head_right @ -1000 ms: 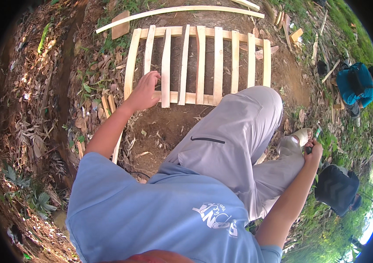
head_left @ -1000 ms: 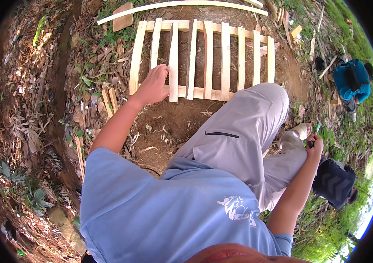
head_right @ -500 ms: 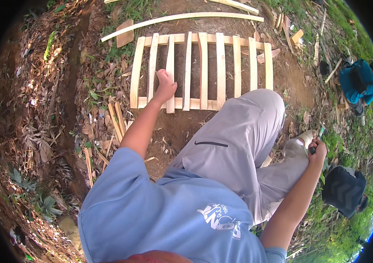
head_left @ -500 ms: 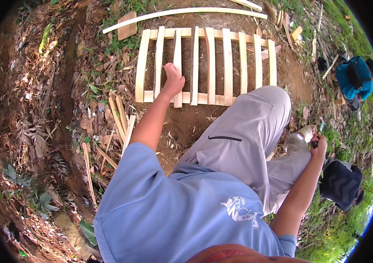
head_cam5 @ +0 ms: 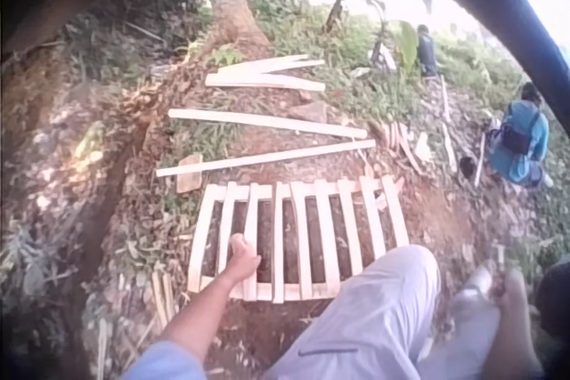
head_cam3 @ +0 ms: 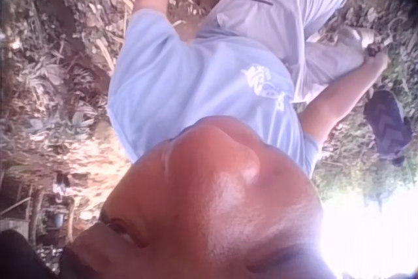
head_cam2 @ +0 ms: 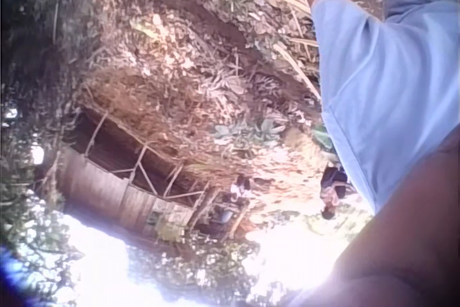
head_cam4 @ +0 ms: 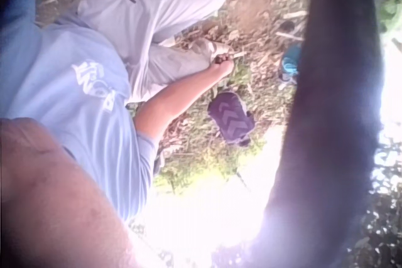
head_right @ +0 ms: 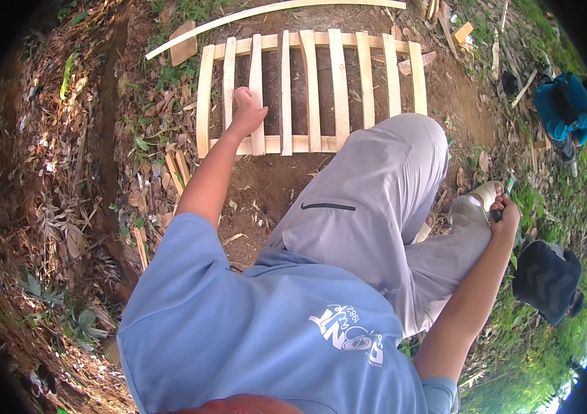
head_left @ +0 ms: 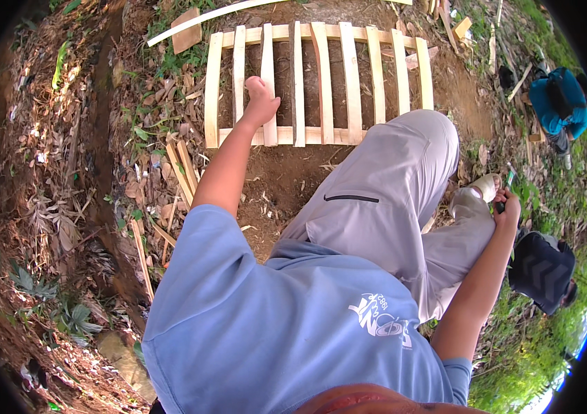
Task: The person sits on the ground and assembles a wooden frame by nailing slats to a base. They use a hammer to drive nails into the wood, securing the pieces together.
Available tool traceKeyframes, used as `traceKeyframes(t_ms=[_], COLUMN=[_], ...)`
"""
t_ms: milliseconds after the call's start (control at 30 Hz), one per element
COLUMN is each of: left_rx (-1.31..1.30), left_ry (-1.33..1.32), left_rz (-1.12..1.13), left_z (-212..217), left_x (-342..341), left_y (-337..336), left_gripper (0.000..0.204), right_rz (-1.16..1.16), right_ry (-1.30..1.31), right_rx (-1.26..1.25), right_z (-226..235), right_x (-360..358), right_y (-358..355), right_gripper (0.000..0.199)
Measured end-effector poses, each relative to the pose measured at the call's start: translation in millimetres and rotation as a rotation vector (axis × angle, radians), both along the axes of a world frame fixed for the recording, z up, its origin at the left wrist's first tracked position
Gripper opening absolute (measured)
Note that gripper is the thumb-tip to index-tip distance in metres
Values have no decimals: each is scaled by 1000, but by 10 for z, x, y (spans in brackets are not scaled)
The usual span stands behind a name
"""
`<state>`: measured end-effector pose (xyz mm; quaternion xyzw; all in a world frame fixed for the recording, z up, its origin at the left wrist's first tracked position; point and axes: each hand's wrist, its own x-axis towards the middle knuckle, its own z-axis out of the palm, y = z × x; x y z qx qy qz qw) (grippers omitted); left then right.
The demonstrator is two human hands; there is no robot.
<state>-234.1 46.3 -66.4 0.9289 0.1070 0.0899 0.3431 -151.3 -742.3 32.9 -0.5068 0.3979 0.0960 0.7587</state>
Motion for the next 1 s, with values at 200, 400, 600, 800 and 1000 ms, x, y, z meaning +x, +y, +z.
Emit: traceKeyframes(t_ms=[200, 400, 600, 800, 1000], left_rx=[56, 49, 24, 75, 260], left_ry=[33, 53, 41, -18, -138], left_rz=[-3, 33, 3, 17, 126], left_z=[-7, -7, 9, -45, 199], left_x=[32, 62, 17, -24, -49], left_y=[98, 37, 4, 54, -243], left_gripper=[62, 71, 71, 69, 57], right_rz=[3, -18, -31, -15, -15], right_ry=[21, 27, 13, 23, 44], right_rx=[-4, 8, 16, -24, -24], right_z=[-2, -104, -99, -36, 71], right_x=[45, 70, 54, 82, 59], right_y=[84, -90, -96, 33, 233], right_gripper=[13, 12, 10, 11, 10])
